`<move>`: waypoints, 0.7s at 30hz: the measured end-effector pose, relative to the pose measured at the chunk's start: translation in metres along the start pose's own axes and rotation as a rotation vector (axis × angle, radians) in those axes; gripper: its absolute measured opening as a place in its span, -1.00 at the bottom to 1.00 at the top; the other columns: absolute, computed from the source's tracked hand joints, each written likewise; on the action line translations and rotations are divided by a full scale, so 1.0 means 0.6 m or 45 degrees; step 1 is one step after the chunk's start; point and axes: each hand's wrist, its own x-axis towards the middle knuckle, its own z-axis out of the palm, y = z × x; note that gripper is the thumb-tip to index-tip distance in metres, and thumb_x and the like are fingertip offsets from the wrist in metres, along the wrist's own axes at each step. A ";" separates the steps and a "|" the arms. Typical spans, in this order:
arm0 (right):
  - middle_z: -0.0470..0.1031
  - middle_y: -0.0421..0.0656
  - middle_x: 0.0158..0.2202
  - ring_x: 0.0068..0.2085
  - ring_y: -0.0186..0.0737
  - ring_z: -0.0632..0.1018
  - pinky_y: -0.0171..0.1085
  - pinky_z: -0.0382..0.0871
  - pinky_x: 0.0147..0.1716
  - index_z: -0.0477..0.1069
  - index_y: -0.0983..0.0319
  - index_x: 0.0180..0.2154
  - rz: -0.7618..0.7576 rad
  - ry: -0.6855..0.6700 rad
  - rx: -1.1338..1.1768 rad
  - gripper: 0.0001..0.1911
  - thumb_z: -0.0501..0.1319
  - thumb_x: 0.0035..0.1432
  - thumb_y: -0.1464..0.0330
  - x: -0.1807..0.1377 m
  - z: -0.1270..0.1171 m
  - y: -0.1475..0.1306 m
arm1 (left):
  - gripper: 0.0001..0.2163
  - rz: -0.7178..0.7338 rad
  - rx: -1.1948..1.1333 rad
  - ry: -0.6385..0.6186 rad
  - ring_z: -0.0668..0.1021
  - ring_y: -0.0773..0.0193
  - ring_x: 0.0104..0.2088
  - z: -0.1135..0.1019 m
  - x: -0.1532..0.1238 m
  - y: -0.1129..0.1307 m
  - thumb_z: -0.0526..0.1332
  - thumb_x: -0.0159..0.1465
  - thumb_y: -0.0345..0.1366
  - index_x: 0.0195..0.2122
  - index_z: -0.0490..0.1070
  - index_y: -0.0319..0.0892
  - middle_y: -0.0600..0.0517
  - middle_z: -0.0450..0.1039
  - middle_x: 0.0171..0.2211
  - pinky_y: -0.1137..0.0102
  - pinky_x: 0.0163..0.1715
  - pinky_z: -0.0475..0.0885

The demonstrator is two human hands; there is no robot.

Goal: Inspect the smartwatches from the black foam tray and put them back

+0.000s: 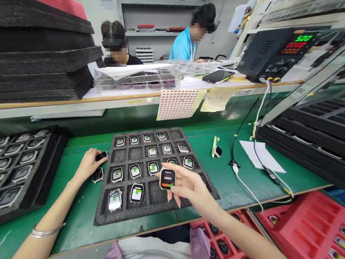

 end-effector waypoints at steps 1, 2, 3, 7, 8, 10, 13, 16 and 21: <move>0.48 -0.08 -0.25 -0.48 -0.31 0.52 -0.42 0.33 -0.66 0.32 0.19 0.08 0.002 0.017 -0.019 -0.53 0.23 0.10 0.42 0.001 0.003 -0.001 | -0.51 -0.007 -0.004 0.004 0.47 0.00 -0.30 0.001 -0.001 0.000 0.08 0.10 0.21 -0.35 0.36 -0.18 -0.12 0.39 -0.35 0.17 -0.25 0.40; 0.48 -0.09 -0.27 -0.52 -0.34 0.50 -0.43 0.30 -0.68 0.34 0.20 0.05 0.005 0.046 -0.051 -0.58 0.23 0.12 0.39 0.001 0.005 -0.001 | -0.51 -0.013 -0.010 0.006 0.48 0.00 -0.28 0.001 -0.002 0.000 0.08 0.11 0.20 -0.34 0.36 -0.19 -0.13 0.39 -0.34 0.17 -0.25 0.40; 0.49 -0.10 -0.30 -0.57 -0.37 0.47 -0.44 0.27 -0.70 0.37 0.22 0.02 0.008 0.083 -0.086 -0.63 0.23 0.14 0.36 0.002 0.008 0.000 | -0.51 -0.016 -0.015 0.008 0.48 0.00 -0.27 0.001 -0.003 0.000 0.08 0.11 0.20 -0.33 0.36 -0.19 -0.13 0.39 -0.32 0.18 -0.24 0.40; 0.50 -0.11 -0.36 -0.66 -0.46 0.39 -0.46 0.18 -0.74 0.42 0.24 -0.08 0.003 0.167 -0.158 -0.70 0.26 0.14 0.32 0.001 0.012 0.001 | -0.51 -0.020 -0.028 -0.001 0.48 0.01 -0.26 0.000 -0.004 0.003 0.08 0.11 0.20 -0.31 0.37 -0.18 -0.11 0.39 -0.33 0.18 -0.23 0.41; 0.51 -0.10 -0.34 -0.64 -0.44 0.41 -0.46 0.19 -0.73 0.41 0.23 -0.06 0.002 0.149 -0.146 -0.69 0.26 0.14 0.32 0.001 0.012 0.002 | -0.52 -0.019 -0.031 -0.005 0.48 0.01 -0.26 -0.001 -0.004 0.004 0.09 0.11 0.20 -0.31 0.37 -0.18 -0.11 0.39 -0.33 0.18 -0.23 0.40; 0.51 -0.08 -0.28 -0.57 -0.37 0.49 -0.45 0.25 -0.70 0.37 0.20 0.01 -0.001 0.077 -0.102 -0.62 0.26 0.13 0.34 -0.001 0.011 0.002 | -0.53 -0.014 -0.035 -0.015 0.48 0.01 -0.27 -0.003 -0.004 0.005 0.09 0.11 0.18 -0.32 0.37 -0.17 -0.10 0.40 -0.34 0.19 -0.23 0.40; 0.50 -0.15 -0.38 -0.51 -0.30 0.54 -0.43 0.32 -0.66 0.31 0.18 0.09 -0.013 0.015 -0.064 -0.51 0.28 0.11 0.40 -0.002 0.010 0.005 | -0.56 -0.009 -0.038 -0.026 0.47 0.01 -0.27 -0.004 -0.004 0.007 0.11 0.11 0.15 -0.32 0.37 -0.17 -0.09 0.40 -0.34 0.20 -0.24 0.40; 0.47 -0.20 -0.48 -0.53 -0.33 0.51 -0.43 0.32 -0.65 0.30 0.21 0.11 0.001 0.012 -0.091 -0.50 0.27 0.11 0.44 -0.004 0.011 0.008 | -0.56 -0.015 -0.042 -0.021 0.48 0.01 -0.26 -0.004 -0.004 0.007 0.11 0.11 0.15 -0.31 0.36 -0.17 -0.11 0.40 -0.33 0.19 -0.24 0.40; 0.52 -0.04 -0.21 -0.49 -0.32 0.53 -0.43 0.30 -0.65 0.33 0.22 0.08 -0.017 -0.019 -0.049 -0.51 0.25 0.07 0.44 -0.004 0.008 0.007 | -0.56 -0.019 -0.054 -0.011 0.48 0.01 -0.25 -0.003 -0.006 0.009 0.10 0.12 0.14 -0.30 0.36 -0.18 -0.11 0.39 -0.32 0.18 -0.21 0.41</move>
